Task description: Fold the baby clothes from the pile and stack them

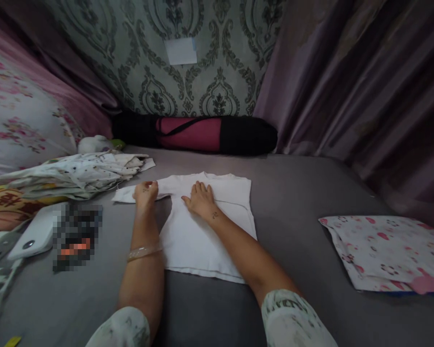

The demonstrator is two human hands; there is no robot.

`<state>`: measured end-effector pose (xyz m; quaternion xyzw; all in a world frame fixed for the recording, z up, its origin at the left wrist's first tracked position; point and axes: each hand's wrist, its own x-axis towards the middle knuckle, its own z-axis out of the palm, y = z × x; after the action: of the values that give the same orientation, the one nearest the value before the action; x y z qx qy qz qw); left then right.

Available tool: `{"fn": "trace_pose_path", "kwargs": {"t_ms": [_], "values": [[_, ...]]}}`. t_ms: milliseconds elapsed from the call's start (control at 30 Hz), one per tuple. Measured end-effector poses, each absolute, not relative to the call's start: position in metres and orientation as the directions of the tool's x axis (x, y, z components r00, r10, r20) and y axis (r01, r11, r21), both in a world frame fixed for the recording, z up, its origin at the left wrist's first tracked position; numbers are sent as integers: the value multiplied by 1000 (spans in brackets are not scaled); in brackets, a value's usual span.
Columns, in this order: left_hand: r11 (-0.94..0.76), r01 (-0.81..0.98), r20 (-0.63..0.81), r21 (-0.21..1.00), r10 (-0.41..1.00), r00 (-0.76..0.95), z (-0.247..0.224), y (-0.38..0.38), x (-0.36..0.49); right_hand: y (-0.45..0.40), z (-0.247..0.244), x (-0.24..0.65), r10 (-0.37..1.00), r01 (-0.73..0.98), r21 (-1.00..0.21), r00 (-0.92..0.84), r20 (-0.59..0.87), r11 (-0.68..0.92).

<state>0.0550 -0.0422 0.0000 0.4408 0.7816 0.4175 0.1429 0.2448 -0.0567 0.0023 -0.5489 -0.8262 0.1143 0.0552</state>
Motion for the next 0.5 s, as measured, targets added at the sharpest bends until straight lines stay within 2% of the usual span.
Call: {"fn": "trace_pose_path", "kwargs": {"t_ms": [100,200,367,500], "values": [[518,393,107,760,497,-861,10,-49,59,-57,9,243,916,892,-211,-400,39,399],[567,202,42,798,281,-959,18,-53,61,-53,13,241,910,894,-170,-409,61,414],[610,16,-91,792,144,-985,15,-49,53,-37,12,234,909,895,-161,-406,92,416],[639,48,-49,768,133,-990,5,-45,47,-26,6,221,871,841,-231,-463,163,490]]}}
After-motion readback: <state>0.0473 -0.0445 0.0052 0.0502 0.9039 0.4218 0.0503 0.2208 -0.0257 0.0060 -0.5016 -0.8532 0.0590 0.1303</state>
